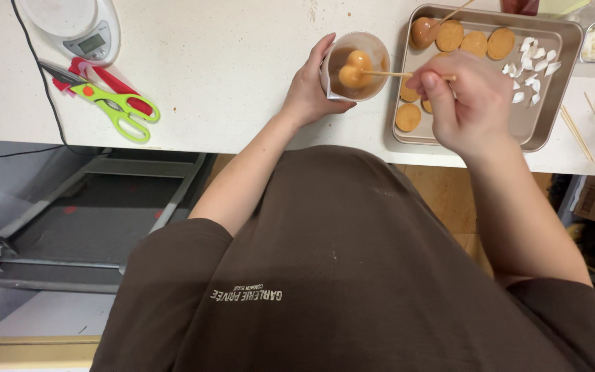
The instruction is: The person repeatedly dips round dough balls on wooden skewers into a container of light brown glaze, rotates them to coat evenly, and places them on a metal tray. A purple silicone brush is used to smooth the glaze on one piece.
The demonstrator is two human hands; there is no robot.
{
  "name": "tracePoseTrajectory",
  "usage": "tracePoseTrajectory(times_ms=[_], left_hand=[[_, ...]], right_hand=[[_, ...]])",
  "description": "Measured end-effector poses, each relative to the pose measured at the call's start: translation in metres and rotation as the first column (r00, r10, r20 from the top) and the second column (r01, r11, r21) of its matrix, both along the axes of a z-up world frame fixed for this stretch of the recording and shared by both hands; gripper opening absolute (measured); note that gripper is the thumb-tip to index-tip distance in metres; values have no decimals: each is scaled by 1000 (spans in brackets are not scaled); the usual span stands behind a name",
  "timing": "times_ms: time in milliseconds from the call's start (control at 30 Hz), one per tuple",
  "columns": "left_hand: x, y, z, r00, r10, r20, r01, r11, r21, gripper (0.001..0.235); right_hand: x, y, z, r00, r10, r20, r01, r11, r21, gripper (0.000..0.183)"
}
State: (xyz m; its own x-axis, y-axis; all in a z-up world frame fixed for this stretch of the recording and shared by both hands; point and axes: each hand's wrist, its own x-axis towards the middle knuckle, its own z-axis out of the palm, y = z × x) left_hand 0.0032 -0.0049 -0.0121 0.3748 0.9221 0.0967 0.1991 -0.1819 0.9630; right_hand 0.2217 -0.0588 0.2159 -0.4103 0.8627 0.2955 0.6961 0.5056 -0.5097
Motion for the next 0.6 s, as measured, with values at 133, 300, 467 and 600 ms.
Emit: tracePoseTrajectory(times_ms=[133,300,467,600], left_hand=[[0,2,-1,1000,3,12,-3,1000,8,125],[-1,1,-3,999,-4,47,3,1000,29,124],[-2,1,-1,998,10,62,-12,999,40,124],[-3,2,1,998,6,62,-10,999,51,123]], right_hand=[[-9,20,-14,999,24,23,-23,1000,-16,12],[-29,46,-43,992,111,66,-110,994,-18,10],[-36,55,-52,961,141,240,-117,987,-112,5],[-37,59,-46,965,91,244,-61,990,-125,4]])
